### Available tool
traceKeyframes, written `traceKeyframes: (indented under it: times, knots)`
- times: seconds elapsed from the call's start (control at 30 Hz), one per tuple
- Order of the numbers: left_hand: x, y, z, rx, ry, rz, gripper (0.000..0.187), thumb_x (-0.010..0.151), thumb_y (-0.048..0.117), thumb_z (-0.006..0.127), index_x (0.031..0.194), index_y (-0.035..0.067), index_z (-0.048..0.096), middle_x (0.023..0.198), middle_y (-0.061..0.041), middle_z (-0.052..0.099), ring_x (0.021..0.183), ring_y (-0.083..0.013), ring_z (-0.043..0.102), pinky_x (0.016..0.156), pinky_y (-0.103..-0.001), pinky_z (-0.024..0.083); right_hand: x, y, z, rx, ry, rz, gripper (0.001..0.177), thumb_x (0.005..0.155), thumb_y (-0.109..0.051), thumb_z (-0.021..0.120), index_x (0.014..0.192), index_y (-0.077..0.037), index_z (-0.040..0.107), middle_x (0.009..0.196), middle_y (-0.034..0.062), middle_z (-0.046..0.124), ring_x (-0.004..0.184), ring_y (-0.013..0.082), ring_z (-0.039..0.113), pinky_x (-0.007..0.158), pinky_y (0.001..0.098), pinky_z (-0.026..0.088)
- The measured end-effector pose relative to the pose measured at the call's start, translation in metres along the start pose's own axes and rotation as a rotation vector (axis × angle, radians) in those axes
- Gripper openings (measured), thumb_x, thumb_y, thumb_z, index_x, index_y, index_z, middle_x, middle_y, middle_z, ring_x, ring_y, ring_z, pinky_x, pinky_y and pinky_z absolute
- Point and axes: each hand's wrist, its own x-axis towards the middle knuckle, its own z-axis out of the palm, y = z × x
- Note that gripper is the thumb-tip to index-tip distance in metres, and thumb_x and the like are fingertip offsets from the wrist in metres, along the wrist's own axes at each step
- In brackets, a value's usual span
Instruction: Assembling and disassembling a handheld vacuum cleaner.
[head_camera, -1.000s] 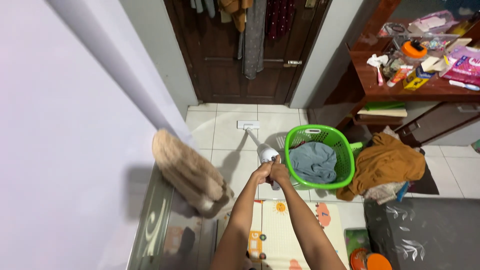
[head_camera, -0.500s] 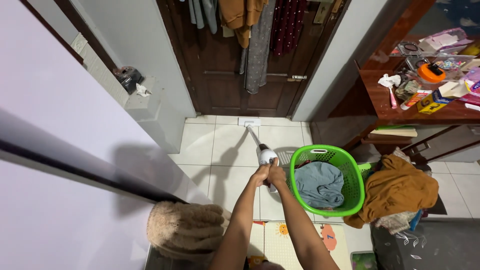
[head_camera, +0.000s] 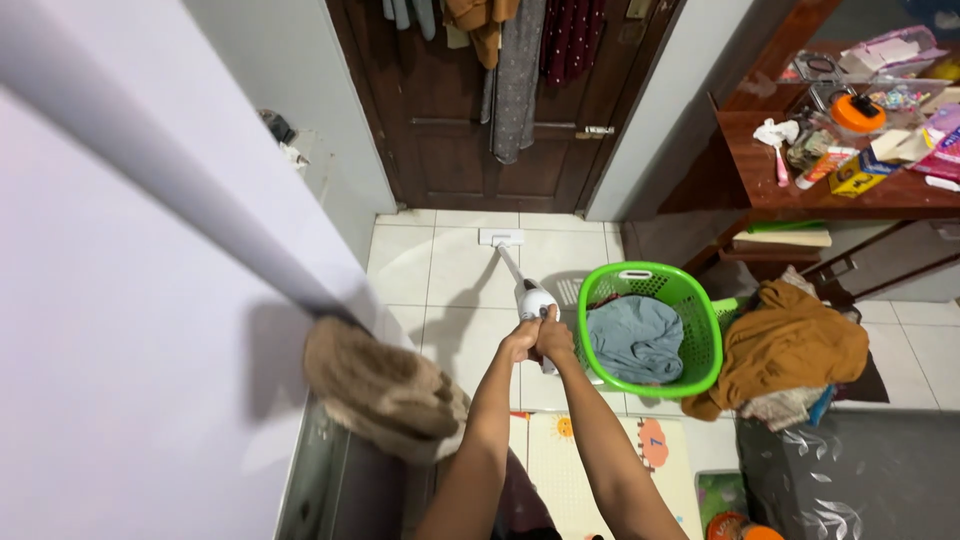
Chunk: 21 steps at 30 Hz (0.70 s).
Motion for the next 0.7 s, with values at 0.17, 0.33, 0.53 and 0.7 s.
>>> traceKeyframes:
  times: [0.17,0.33,0.53,0.7]
  knots:
    - [-0.039,-0.051,0.031,-0.025,-0.013,-0.023,0.059,0.107,0.051,0.031,0.143,0.005,0.042,0.113,-0.021,0.064,0.088,-0.0371,0.069,0.068,-0.057,0.061,-0.052,0.039,0.015,-0.037,-0.027,0.014,0.081,0.090,-0.027,0.068,0.154,-0.022,0.018,0.130,0.0280,0.063,0.122,0.0478,0.062,0.101,0.0531,0.052]
    - [-0.075,-0.106,0.060,-0.058,-0.043,-0.023,0.059,0.107,0.050,0.032,0.140,0.003,0.045,0.109,-0.019,0.064,0.083,-0.0346,0.067,0.066,-0.056,0.059,-0.081,0.103,0.056,0.003,0.012,-0.046,0.072,0.096,-0.033,0.062,0.154,-0.018,0.022,0.125,0.0330,0.065,0.119,0.0515,0.063,0.102,0.0551,0.050]
    - [-0.118,-0.140,0.084,-0.100,-0.102,-0.031,0.054,0.107,0.047,0.034,0.135,0.003,0.042,0.112,-0.021,0.063,0.087,-0.0383,0.069,0.077,-0.057,0.060,-0.158,0.116,0.029,-0.063,0.004,-0.076,0.074,0.098,-0.040,0.057,0.156,-0.012,0.020,0.123,0.0335,0.065,0.116,0.0512,0.064,0.101,0.0543,0.051]
    - [-0.149,-0.137,0.089,-0.206,-0.267,-0.111,0.061,0.107,0.053,0.036,0.129,-0.003,0.048,0.103,-0.024,0.066,0.083,-0.0377,0.071,0.079,-0.055,0.062,-0.174,0.125,0.024,-0.104,-0.003,-0.139,0.088,0.094,-0.035,0.053,0.161,0.001,0.008,0.123,0.0365,0.064,0.116,0.0490,0.065,0.102,0.0500,0.051]
